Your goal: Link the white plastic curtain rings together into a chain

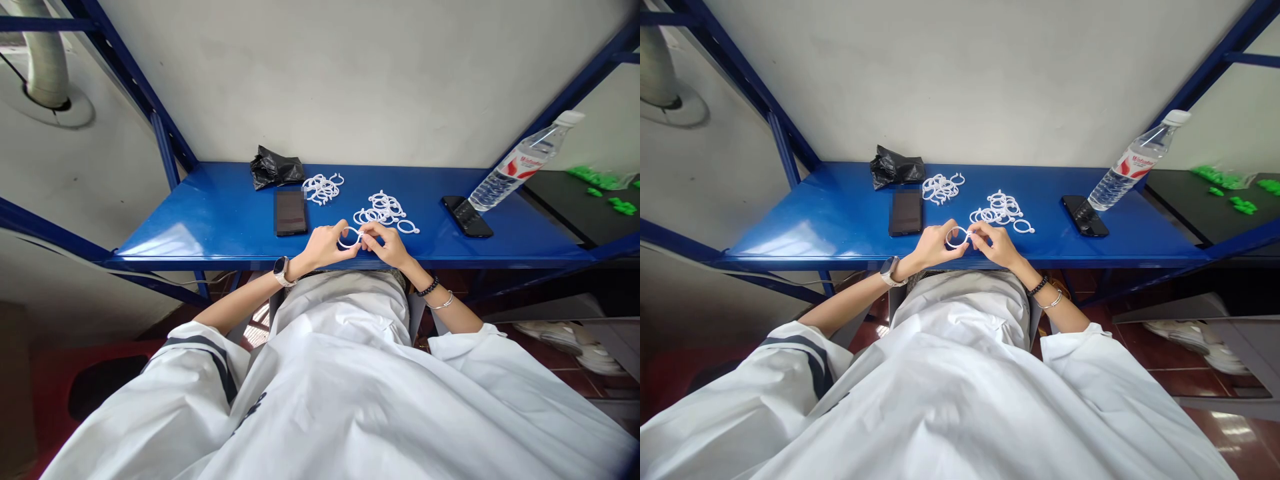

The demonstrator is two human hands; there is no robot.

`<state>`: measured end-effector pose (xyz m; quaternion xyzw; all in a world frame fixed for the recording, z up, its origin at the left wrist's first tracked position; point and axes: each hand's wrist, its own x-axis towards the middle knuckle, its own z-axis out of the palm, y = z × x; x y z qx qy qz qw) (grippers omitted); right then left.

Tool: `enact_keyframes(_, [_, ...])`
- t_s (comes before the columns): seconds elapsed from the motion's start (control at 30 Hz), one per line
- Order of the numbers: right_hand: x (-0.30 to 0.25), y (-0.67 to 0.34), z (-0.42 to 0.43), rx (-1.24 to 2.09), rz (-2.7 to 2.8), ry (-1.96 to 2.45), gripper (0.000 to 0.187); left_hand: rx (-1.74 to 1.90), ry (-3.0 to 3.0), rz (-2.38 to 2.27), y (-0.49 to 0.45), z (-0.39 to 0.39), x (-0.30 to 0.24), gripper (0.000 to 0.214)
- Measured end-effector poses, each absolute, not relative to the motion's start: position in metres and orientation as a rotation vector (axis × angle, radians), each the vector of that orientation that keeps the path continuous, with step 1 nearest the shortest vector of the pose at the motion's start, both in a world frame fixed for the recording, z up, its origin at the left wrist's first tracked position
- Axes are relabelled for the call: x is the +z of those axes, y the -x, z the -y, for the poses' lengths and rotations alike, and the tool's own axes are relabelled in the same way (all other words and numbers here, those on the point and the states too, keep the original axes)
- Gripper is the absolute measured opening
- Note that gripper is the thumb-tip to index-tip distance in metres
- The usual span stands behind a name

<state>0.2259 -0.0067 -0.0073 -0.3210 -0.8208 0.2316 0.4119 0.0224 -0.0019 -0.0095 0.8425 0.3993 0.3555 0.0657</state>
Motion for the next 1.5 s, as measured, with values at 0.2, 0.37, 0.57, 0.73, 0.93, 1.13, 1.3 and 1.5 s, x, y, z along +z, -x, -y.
enact_keyframes(0.2, [-0.0075, -0.2267, 0.0062, 0.598, 2.060, 0.804, 0.024, 1.035, -2.523, -1.204, -0.0220, 0.0021, -0.0075, 0.031])
enact_keyframes(0.37, [-0.0078, -0.2260, 0.0057, 0.583, 2.061, 0.799, 0.025, 1.078, -2.535, -1.178, -0.0220, 0.0013, -0.0082, 0.029])
enact_keyframes(0.57, [-0.0083, -0.2255, 0.0052, 0.553, 2.068, 0.781, 0.023, 1.116, -2.544, -1.167, -0.0223, 0.0000, -0.0101, 0.028])
enact_keyframes(0.73, [-0.0081, -0.2255, 0.0050, 0.535, 2.071, 0.773, 0.022, 1.101, -2.578, -1.185, -0.0222, -0.0006, -0.0116, 0.027])
enact_keyframes(0.93, [-0.0081, -0.2251, 0.0044, 0.520, 2.079, 0.780, 0.024, 1.106, -2.606, -1.171, -0.0225, 0.0000, -0.0120, 0.026])
enact_keyframes(1.13, [-0.0077, -0.2247, 0.0054, 0.482, 2.106, 0.799, 0.024, 1.100, -2.610, -1.164, -0.0224, -0.0001, -0.0115, 0.024])
enact_keyframes(1.3, [-0.0065, -0.2247, 0.0074, 0.446, 2.128, 0.803, 0.022, 1.116, -2.613, -1.165, -0.0227, -0.0005, -0.0131, 0.023])
enact_keyframes(1.5, [-0.0079, -0.2247, 0.0061, 0.446, 2.131, 0.796, 0.023, 1.113, -2.634, -1.164, -0.0233, -0.0004, -0.0139, 0.023])
